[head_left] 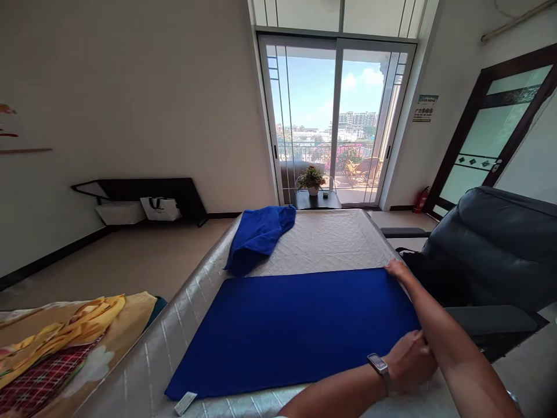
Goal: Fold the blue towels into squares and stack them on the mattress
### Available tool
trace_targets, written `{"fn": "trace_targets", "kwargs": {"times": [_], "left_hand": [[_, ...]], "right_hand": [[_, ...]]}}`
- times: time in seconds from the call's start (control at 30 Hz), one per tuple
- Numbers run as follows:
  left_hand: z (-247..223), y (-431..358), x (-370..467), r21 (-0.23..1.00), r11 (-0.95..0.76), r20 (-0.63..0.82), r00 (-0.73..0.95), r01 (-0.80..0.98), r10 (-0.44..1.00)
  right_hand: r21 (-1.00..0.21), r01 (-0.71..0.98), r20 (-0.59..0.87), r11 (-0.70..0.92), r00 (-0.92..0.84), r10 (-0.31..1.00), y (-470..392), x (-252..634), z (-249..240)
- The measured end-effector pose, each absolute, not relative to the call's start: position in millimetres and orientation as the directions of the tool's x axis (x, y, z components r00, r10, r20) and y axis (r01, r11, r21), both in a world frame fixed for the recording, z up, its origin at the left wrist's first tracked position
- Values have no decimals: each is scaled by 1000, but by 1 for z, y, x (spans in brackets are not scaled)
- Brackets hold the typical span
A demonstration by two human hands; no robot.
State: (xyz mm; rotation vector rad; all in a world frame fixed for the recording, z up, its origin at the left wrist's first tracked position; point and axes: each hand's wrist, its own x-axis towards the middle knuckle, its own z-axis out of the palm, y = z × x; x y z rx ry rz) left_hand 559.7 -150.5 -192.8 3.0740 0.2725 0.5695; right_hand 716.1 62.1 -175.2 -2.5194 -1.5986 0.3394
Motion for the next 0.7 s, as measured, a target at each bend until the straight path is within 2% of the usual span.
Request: {"fn": "trace_targets", "kwargs": {"times": [0.1,0.2,0.3,0.43,0.53,0.6,0.7], "left_hand": [[-192,-145,534,151,-948,458,830,281,319],[-186,-143,492,279,-880,484,735,385,475],[-172,-147,430,457,-748,414,629,481,658],[-148,-166,333,714,-453,218,445,534,869],[-134,-188,264,814,-274,157,261,512,952],[-129,-205,222,856,-189,160,101,482,982],[-124,-231,166,877,-98,186,-144,471,972]], "right_hand": [[-286,856,-196,-431,388,901,64,713,-165],[-383,834,-235,-396,327,915,63,699,-153],[-523,787,-227,-327,241,943,62,668,-138],[-724,672,-205,-158,10,979,66,601,-120],[-829,559,-148,-21,-185,972,69,528,-110],[-857,500,-52,121,-317,947,71,470,-106],[-792,461,155,400,-482,862,73,374,-102]]}}
